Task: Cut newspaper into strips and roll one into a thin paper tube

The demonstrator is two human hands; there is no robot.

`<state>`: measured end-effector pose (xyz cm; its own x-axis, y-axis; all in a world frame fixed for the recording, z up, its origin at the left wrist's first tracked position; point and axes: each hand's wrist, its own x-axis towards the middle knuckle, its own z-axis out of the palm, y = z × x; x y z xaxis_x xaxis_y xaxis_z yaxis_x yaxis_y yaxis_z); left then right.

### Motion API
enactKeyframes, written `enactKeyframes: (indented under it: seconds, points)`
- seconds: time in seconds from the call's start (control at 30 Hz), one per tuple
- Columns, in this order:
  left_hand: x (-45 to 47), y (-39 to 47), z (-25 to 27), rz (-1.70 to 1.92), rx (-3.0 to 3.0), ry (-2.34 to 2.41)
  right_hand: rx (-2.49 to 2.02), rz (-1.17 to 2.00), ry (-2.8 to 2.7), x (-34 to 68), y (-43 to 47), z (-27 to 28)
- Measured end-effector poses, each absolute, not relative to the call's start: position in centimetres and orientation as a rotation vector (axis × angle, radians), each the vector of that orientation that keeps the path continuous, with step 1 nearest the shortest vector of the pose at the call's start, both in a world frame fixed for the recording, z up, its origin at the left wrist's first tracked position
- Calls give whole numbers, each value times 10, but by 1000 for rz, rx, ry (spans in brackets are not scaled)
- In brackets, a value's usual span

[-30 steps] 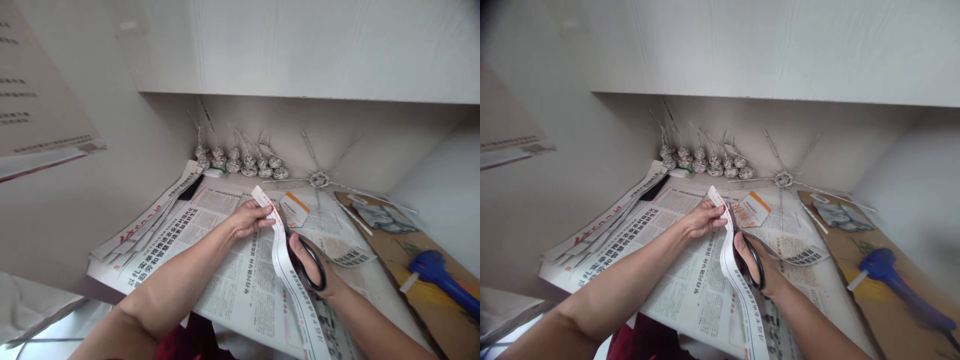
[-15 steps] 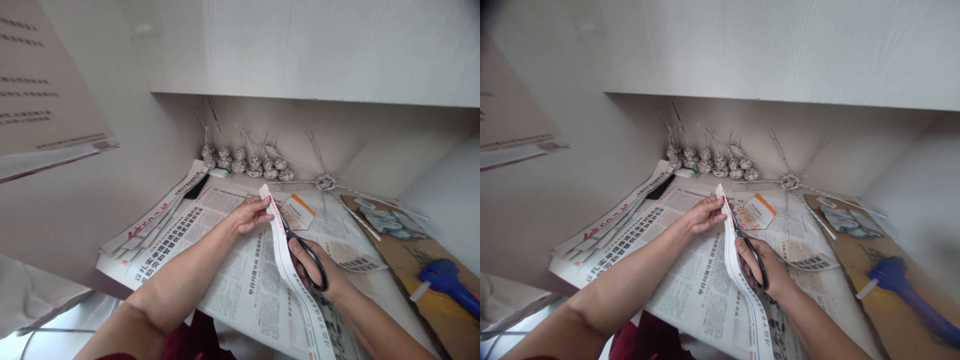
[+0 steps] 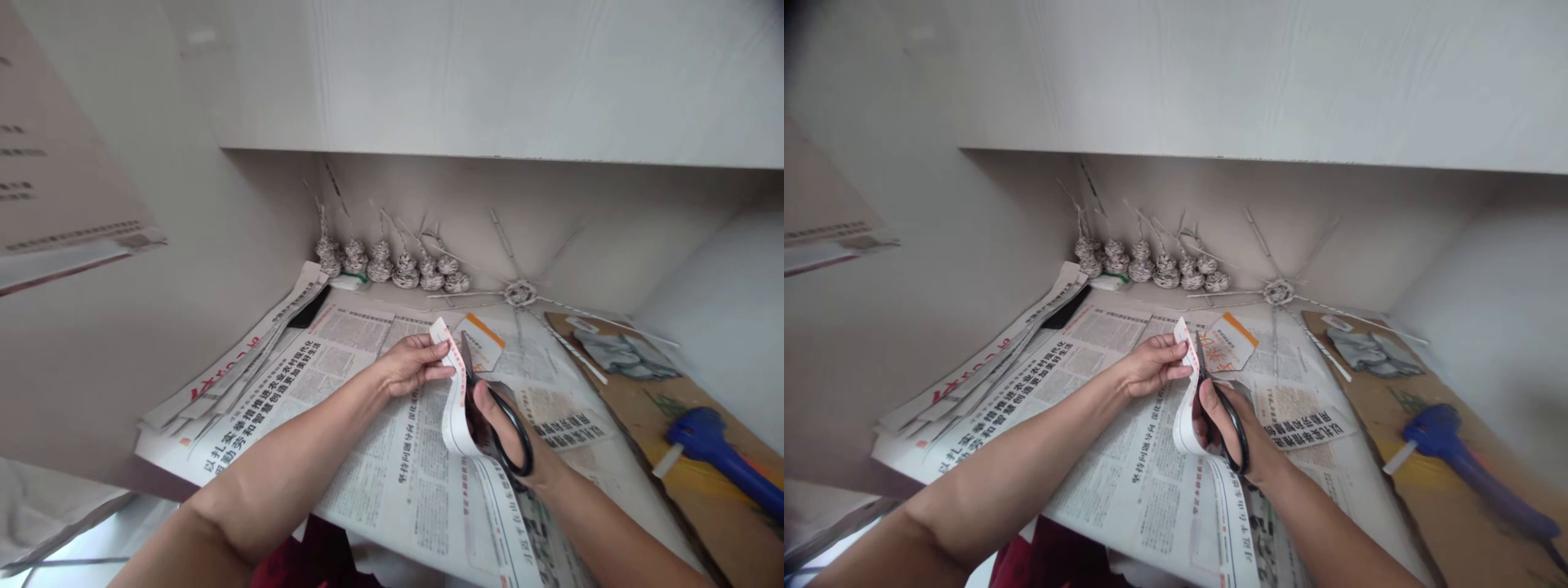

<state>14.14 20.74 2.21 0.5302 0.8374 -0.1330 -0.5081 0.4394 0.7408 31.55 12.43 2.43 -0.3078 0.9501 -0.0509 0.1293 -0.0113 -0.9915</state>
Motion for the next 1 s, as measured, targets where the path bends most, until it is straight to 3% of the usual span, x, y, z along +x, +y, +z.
enactKeyframes:
  seconds: [0.6, 1.0]
  points:
    - [135, 213, 29, 1009, 675, 564, -1364, 1459, -1378, 310, 125, 23]
    - [148, 205, 17, 874, 759, 603, -1161, 1477, -1509, 323, 129, 2]
